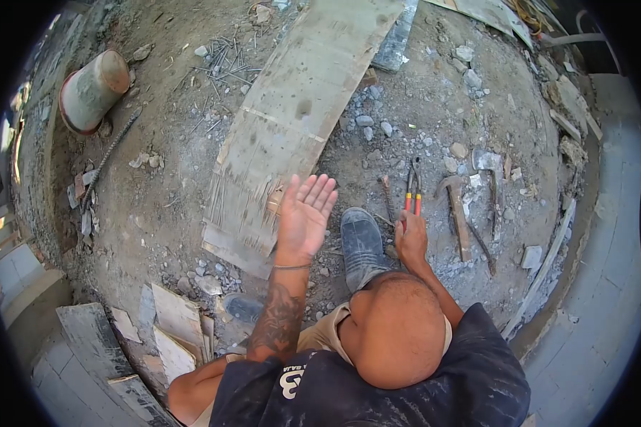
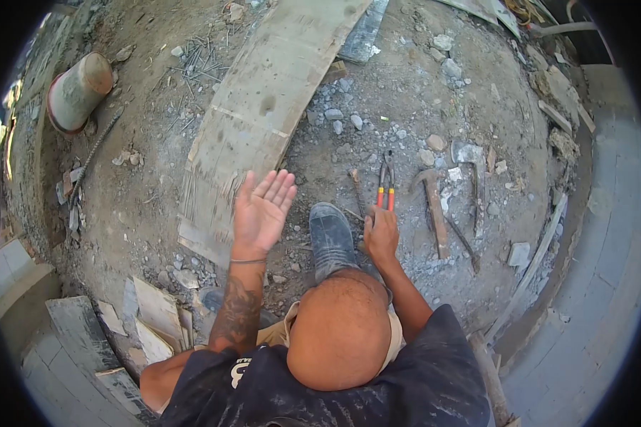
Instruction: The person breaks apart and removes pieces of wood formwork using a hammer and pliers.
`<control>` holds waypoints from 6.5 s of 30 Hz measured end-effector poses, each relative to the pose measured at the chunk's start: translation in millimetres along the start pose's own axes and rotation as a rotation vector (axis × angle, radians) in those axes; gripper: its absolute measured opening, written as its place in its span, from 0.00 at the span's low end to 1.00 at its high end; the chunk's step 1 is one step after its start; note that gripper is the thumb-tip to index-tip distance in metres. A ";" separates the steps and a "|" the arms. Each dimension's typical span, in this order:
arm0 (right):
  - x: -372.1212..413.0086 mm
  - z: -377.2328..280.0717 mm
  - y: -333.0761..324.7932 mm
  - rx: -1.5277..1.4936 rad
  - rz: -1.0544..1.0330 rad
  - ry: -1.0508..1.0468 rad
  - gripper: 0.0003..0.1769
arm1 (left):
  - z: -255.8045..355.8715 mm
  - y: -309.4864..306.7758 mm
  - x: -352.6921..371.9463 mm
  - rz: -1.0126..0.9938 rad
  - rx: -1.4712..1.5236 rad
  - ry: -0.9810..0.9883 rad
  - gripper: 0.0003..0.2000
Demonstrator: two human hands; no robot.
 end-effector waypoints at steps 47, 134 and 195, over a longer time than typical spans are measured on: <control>-69.8 -107.2 55.8 -1.053 -0.386 0.446 0.11 | 8.1 -139.6 -12.5 0.752 0.431 0.037 0.38; -230.6 -385.6 -38.7 -0.722 -0.407 -1.094 0.13 | 244.1 -57.3 251.5 0.484 -0.061 0.965 0.21; -62.6 -15.4 3.7 0.144 -0.476 0.086 0.19 | -60.5 -182.7 19.6 0.989 0.326 0.018 0.32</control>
Point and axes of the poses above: each hand's wrist, its own x-axis away from the middle knuckle, its own y-axis out of the palm, z = x × y, the point moved 9 cm from there along -x, towards the middle knuckle, and after that the axes turned 12 degrees about -x, right-handed, at the moved point
